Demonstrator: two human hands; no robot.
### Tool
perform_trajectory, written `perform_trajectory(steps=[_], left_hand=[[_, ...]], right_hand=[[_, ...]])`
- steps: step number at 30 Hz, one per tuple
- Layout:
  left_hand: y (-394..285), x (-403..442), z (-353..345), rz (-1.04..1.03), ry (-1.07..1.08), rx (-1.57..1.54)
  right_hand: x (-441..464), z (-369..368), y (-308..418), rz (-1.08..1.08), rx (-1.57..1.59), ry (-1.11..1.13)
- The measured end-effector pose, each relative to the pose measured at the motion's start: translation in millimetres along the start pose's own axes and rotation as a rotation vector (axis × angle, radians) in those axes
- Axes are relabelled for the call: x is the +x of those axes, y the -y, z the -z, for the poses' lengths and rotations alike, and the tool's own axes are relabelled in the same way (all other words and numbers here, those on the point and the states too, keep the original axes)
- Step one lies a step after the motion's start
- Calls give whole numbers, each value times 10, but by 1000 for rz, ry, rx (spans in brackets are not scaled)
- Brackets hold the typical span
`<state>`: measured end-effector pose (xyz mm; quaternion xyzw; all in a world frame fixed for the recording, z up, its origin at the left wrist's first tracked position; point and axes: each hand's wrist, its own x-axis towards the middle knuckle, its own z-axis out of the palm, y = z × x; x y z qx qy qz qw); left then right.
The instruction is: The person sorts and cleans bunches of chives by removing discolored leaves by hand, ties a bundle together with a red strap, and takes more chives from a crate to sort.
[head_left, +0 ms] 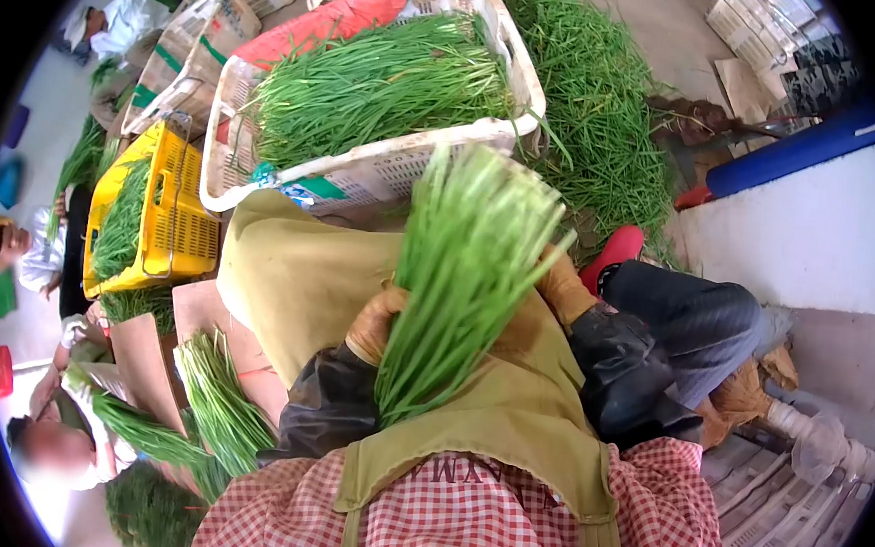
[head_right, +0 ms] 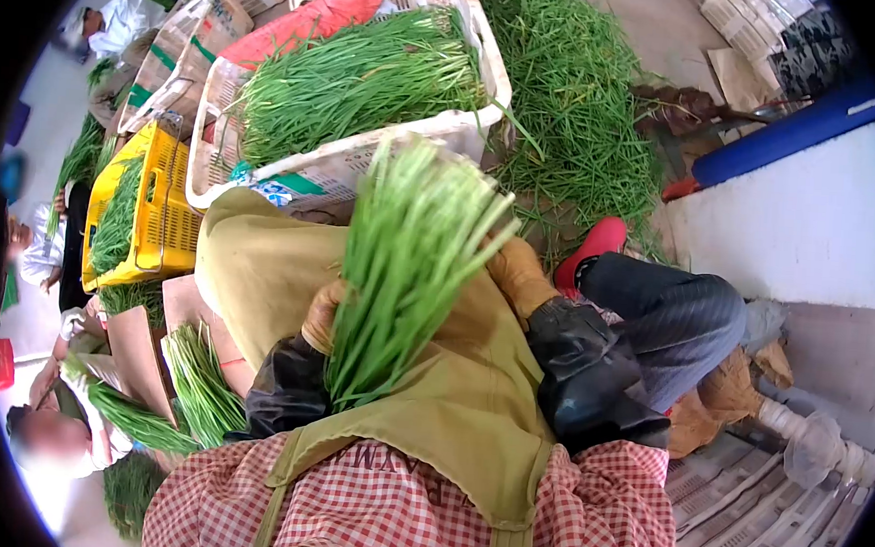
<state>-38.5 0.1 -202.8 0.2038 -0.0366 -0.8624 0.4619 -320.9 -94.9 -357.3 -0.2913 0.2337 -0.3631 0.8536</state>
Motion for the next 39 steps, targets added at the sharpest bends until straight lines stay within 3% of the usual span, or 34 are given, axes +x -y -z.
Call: perform_trajectory(steps=[1, 2, 4, 5, 6, 8, 12, 14, 17, 21, 22, 24, 25, 26, 28, 30, 32, 34, 36, 37, 39], left_hand=[[19, 11, -83, 66, -29, 174], [50, 35, -152, 138, -55, 344], [125, 126, -232, 173, 30, 507], [177, 157, -257, 155, 50, 721], [196, 171, -286, 134, 67, 938], [116, 112, -423, 164, 20, 962], [-78, -9, -610, 264, -31, 1065], [-322, -127, -797, 185, 105, 1429], [-697, -311, -942, 108, -5, 1523], [-1089, -128, -1220, 89, -68, 1330], [-1078, 96, -1344, 307, -201, 1210], [-929, 329, -954, 114, 223, 1371], [-798, 496, -879, 169, 403, 1240], [-645, 574, -731, 314, 484, 902], [-219, 480, -443, 326, 224, 475], [8, 467, -291, 517, 158, 117], [9, 425, -318, 516, 152, 66], [-11, 380, -273, 502, 149, 9], [-77, 388, -168, 397, 267, -17], [-102, 344, -285, 342, 229, -22], [-140, 331, -319, 329, 204, 53]], right_hand=[[54, -244, 67, 8, 350, 55], [-61, -648, 364, 69, -74, -6], [71, -1365, 743, -31, 286, 132], [258, -1291, 730, 6, 562, 240], [279, -1229, 705, 98, 592, 210], [320, -1206, 753, 142, 719, 440], [249, -1233, 901, 133, 595, 463], [211, -1295, 936, 160, 550, 441], [178, -1323, 991, 154, 511, 455], [169, -1466, 1053, 123, 523, 438], [216, -1509, 1048, 138, 568, 548], [189, -1596, 1132, 64, 561, 559], [229, -1675, 1181, 51, 566, 622], [285, -1684, 1167, 97, 521, 591], [229, -1787, 1229, 103, 432, 401], [154, -1657, 1198, 119, 377, 205], [-47, -1429, 1158, 135, 506, 35], [-398, -1348, 1078, 203, 292, -151], [-727, -1058, 964, 170, 358, -214], [-854, -1122, 954, 188, 566, -200], [-1051, -1375, 926, 211, 387, -268]])
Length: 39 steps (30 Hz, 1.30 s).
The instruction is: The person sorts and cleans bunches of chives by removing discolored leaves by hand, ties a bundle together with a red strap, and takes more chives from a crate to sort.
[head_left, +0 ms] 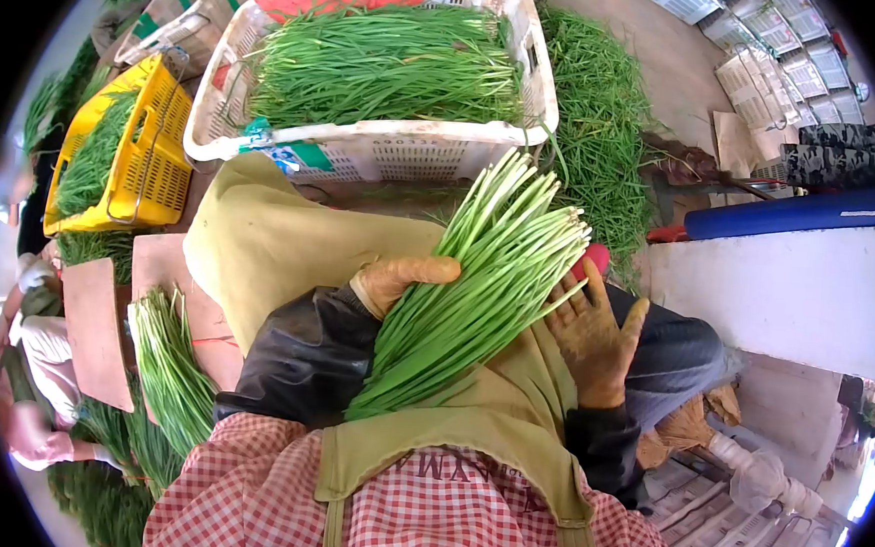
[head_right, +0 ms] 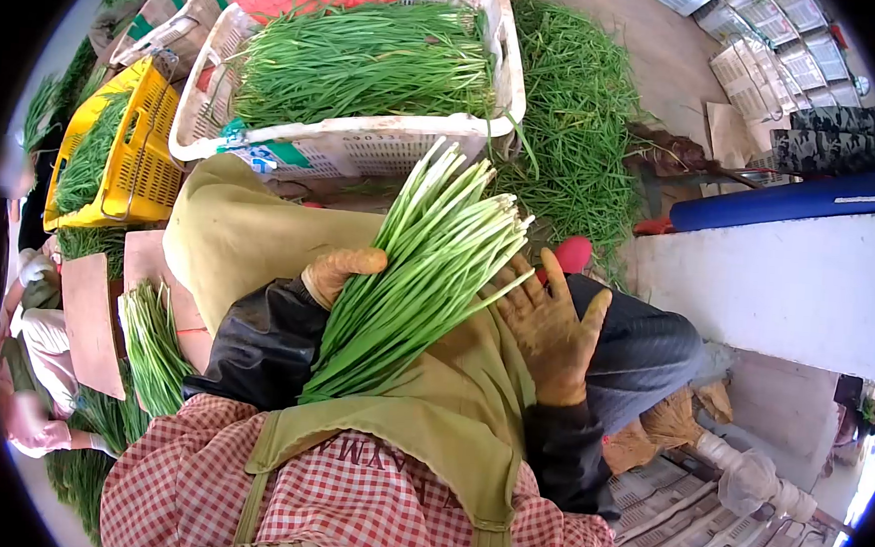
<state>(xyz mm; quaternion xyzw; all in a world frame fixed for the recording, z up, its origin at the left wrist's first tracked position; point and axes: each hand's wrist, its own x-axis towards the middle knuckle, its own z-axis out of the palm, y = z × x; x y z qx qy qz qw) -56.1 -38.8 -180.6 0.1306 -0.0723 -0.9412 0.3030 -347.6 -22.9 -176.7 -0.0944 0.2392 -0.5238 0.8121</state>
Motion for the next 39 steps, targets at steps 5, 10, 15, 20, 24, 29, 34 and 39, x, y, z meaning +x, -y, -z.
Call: perform_trajectory(steps=[5, 10, 15, 20, 24, 29, 34, 39], left_hand=[[38, 53, -303, 69, -124, 247], [95, 89, -423, 176, -141, 321], [-24, 49, -563, 218, -190, 431], [53, 115, -620, 157, -174, 589], [120, 146, -669, 141, -156, 674], [114, 127, -690, 148, -197, 735], [195, 90, -719, -146, -102, 287], [151, 199, -477, -382, -217, 537]], right_hand=[[-34, -480, -101, 195, -332, -29], [324, -820, -195, 402, -578, -50], [536, -797, -144, 465, -736, 163], [574, -750, -83, 408, -743, 203], [463, -972, -47, 271, -661, 56], [516, -886, -38, 268, -594, 136], [592, -697, -106, 292, -618, 99], [601, -669, -115, 288, -597, 113]])
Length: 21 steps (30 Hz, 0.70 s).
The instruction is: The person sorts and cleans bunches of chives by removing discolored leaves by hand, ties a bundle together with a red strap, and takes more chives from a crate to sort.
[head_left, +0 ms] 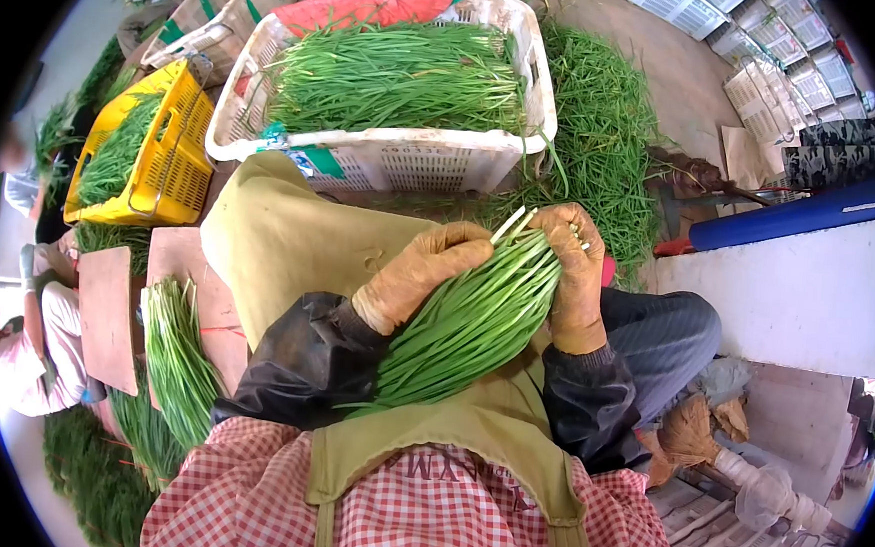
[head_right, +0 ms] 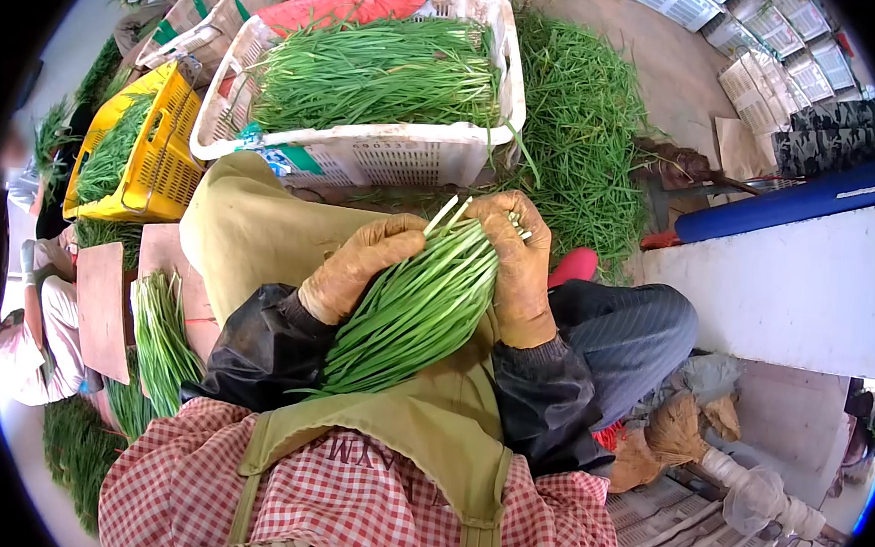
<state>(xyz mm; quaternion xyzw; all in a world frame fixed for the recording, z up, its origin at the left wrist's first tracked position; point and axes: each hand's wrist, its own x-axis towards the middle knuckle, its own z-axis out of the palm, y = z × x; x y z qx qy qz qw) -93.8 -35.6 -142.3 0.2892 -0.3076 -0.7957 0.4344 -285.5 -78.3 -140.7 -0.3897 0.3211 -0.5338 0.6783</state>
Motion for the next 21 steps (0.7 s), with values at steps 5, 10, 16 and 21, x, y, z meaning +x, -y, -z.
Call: perform_trajectory(steps=[5, 10, 16, 21], left_hand=[[40, 5, -93, -137, -255, 340], [-10, 39, -24, -204, -219, 526], [-24, 91, -89, -94, -69, 245], [111, 120, 132, -117, -41, 109]], right_hand=[[-7, 12, -14, 12, 1, 20], [15, -78, 43, -24, -36, 41], [24, -94, 79, -76, 13, 139], [40, -92, 63, -54, -4, 146]])
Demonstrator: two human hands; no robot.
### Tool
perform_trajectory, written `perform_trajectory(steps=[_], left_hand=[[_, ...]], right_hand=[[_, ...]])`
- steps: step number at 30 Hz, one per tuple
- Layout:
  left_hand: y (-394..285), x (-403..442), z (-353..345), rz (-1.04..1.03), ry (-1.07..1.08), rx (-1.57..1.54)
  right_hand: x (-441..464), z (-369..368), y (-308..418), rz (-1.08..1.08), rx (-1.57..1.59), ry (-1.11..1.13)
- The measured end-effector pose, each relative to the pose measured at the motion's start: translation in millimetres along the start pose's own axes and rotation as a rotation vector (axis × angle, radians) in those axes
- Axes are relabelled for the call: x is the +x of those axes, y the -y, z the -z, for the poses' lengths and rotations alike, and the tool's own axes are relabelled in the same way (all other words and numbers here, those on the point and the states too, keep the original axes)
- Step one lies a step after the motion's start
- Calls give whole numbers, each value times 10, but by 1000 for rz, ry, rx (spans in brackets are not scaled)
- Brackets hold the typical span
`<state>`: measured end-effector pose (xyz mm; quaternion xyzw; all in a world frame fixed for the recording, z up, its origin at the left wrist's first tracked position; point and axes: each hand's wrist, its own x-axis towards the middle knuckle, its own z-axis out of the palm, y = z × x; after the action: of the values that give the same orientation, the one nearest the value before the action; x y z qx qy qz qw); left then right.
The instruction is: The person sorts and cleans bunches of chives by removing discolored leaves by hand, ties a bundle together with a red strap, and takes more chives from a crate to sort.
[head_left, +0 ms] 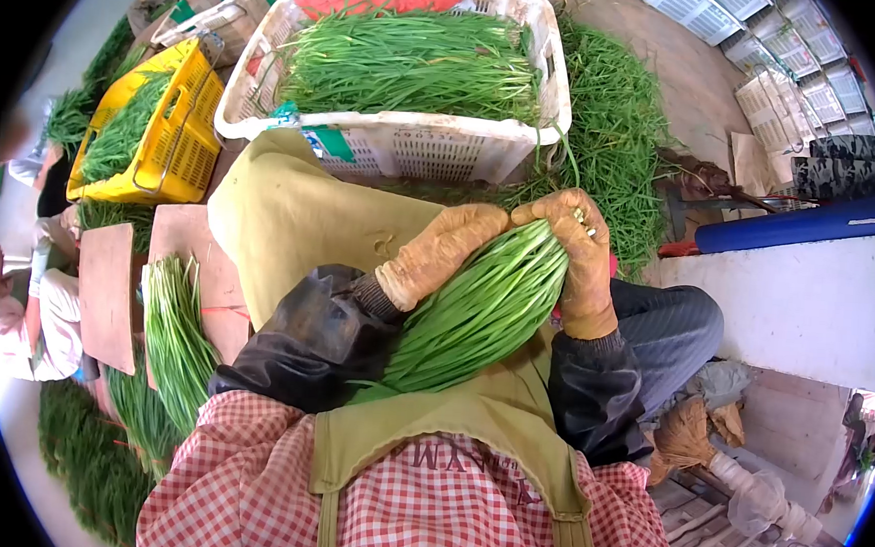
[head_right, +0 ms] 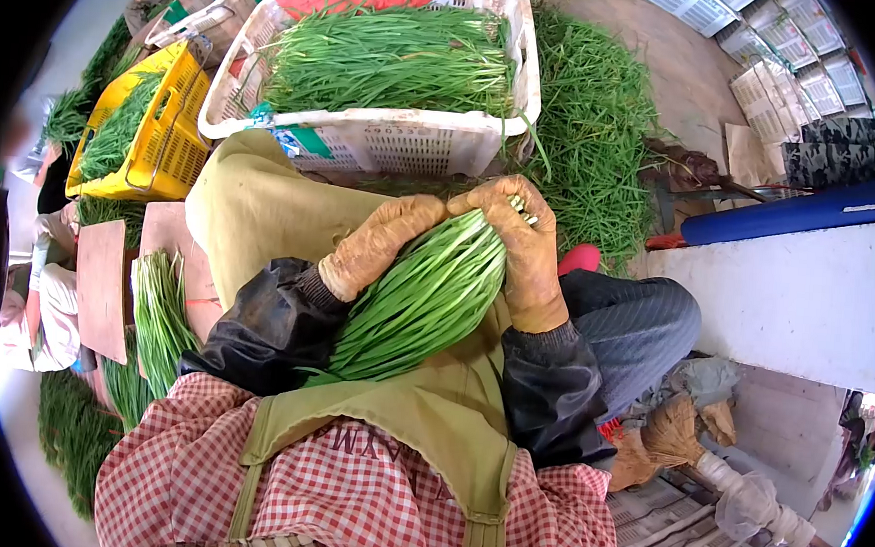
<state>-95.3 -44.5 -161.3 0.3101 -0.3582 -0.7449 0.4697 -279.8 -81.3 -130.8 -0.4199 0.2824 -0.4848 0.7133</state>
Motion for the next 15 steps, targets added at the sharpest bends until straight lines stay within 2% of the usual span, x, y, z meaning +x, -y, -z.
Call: perform_trajectory(steps=[3, 4, 7, 8, 11, 12, 15], left_hand=[[-95, -2, -222, -56, -138, -50], [-106, -12, -158, -43, -56, 83], [-2, 9, -114, -123, -62, 177], [-4, 11, -125, -134, -89, 294], [-12, 13, -100, 2, -57, 394], [23, 15, -91, -11, -14, 352], [-63, 15, -105, 124, 94, 346]], right_hand=[[11, 12, -63, 6, -10, -36], [13, 25, -84, 8, 8, -46], [6, 10, -116, 12, 47, -81], [0, 36, -136, -11, 38, -111], [-18, 44, -146, -31, 4, -183], [-35, 54, -167, -34, 63, -171], [-73, 85, -174, -41, 149, -176]])
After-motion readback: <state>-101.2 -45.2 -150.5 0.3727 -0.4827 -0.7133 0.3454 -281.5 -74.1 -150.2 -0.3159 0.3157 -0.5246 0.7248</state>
